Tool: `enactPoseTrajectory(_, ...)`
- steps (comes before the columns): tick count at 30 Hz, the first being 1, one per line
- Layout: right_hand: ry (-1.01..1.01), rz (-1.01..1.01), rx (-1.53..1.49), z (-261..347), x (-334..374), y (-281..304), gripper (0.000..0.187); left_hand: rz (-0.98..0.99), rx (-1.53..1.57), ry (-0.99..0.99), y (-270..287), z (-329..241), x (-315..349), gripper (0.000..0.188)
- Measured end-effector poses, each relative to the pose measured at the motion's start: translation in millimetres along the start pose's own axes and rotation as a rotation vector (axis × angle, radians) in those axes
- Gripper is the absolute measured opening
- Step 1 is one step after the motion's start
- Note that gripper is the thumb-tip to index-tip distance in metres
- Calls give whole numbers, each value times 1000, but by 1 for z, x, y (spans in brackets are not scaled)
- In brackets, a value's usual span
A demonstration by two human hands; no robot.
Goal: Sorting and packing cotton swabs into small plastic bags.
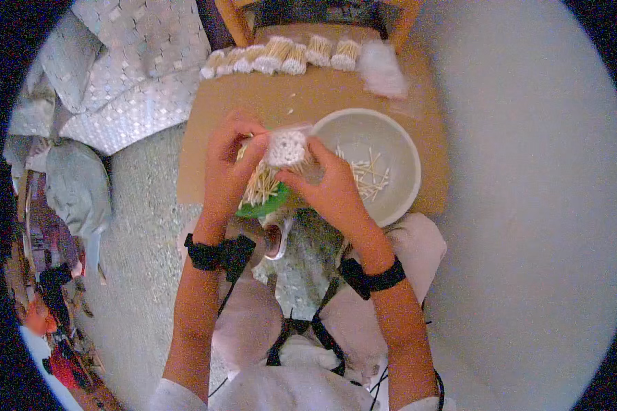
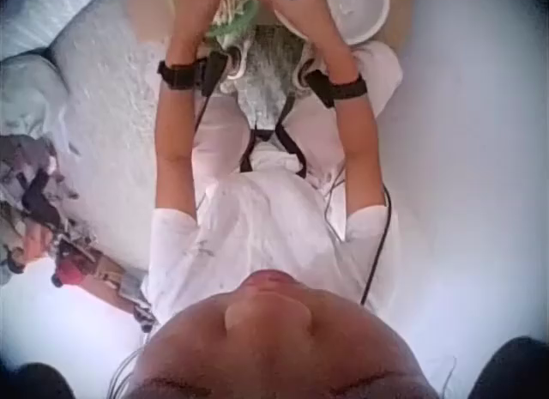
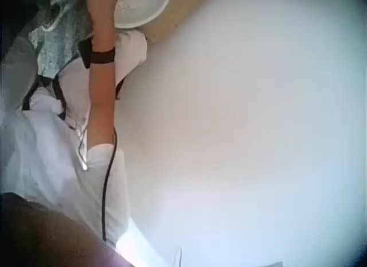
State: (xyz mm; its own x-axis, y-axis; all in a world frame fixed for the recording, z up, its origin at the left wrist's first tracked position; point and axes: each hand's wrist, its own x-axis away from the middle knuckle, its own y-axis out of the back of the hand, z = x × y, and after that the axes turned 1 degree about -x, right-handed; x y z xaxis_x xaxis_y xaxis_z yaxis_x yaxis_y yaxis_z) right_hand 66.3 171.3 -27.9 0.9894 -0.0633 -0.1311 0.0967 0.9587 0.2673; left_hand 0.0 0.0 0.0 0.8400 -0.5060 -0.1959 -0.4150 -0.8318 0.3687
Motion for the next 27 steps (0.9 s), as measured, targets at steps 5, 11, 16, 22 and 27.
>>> enactPoseTrajectory(5,-78,5,-111,12,-5,-7,61,23,299,-46,-8,13,-2,52)
enactPoseTrajectory(11,43,-19,-56,18,1,-8,60,-49,326,68,-7,-5,8,46)
enactPoseTrajectory(16,-2,-171,71,-6,-4,7,64,-349,389,156,52,22,-14,37)
enactPoseTrajectory(22,-131,-241,732,-29,1,7,61,-126,345,387,106,-7,-82,57)
enactPoseTrajectory(27,-189,-114,756,-40,-1,5,58,-319,176,416,100,43,-152,59)
